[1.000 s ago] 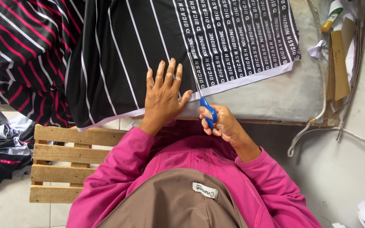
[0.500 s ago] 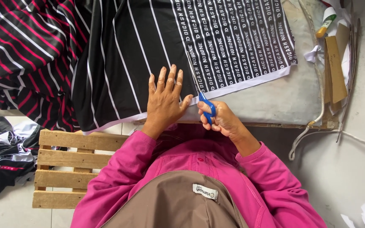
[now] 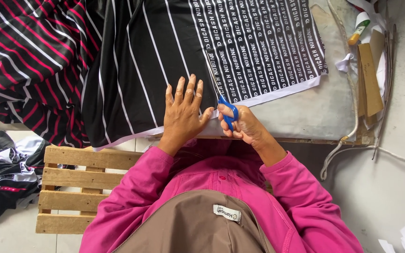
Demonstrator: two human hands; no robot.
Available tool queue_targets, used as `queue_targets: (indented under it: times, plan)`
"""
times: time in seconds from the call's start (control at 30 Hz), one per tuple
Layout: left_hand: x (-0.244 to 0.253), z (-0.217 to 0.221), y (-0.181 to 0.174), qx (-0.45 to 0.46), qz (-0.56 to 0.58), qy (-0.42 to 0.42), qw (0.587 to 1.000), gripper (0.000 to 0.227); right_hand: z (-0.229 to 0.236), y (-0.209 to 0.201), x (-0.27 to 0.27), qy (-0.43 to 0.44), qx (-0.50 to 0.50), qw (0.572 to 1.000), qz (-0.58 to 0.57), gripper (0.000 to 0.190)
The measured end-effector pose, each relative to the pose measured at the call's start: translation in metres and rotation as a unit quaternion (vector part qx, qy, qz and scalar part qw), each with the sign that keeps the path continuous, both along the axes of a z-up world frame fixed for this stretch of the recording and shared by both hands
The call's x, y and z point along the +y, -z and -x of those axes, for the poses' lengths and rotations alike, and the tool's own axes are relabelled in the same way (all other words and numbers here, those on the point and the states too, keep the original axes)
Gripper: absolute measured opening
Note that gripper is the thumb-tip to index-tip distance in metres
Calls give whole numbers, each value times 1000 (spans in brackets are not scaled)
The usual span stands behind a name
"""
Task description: The person cuts a large piece of black and white striped fabric using blue scissors. They repeatedly align the fabric on a table, cut along the edge, and adjust the material to continue cutting.
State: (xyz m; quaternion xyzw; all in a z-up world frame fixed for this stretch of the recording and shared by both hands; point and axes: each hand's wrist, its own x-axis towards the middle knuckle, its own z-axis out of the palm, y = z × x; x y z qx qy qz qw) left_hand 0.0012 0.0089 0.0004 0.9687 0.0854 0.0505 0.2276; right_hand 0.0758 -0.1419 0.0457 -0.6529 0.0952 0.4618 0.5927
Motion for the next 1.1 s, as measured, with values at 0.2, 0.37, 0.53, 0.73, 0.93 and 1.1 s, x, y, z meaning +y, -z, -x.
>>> queue_targets:
  times: [0.2, 0.37, 0.53, 0.73, 0.93, 1.1]
  plan:
    - [0, 1, -2, 9, -2, 1, 1000, 66, -11, 4, 11, -6, -30, 999, -8, 39]
    - [0, 1, 0, 0, 2, -1, 1000, 66, -12, 8, 10, -8, -31, 999, 4, 37]
    - [0, 1, -1, -2, -2, 1, 1000, 67, -18, 2, 20, -3, -17, 1000, -14, 42]
    - [1, 1, 0, 8, -1, 1, 1000, 67, -27, 7, 27, -17, -38, 999, -4, 41]
    - [1, 0, 2, 7, 1, 1, 1000, 68, -31, 7, 28, -26, -35, 999, -2, 39]
    - [1, 0, -1, 13, 9, 2, 1000, 67, -42, 6, 38, -12, -35, 999, -16, 44]
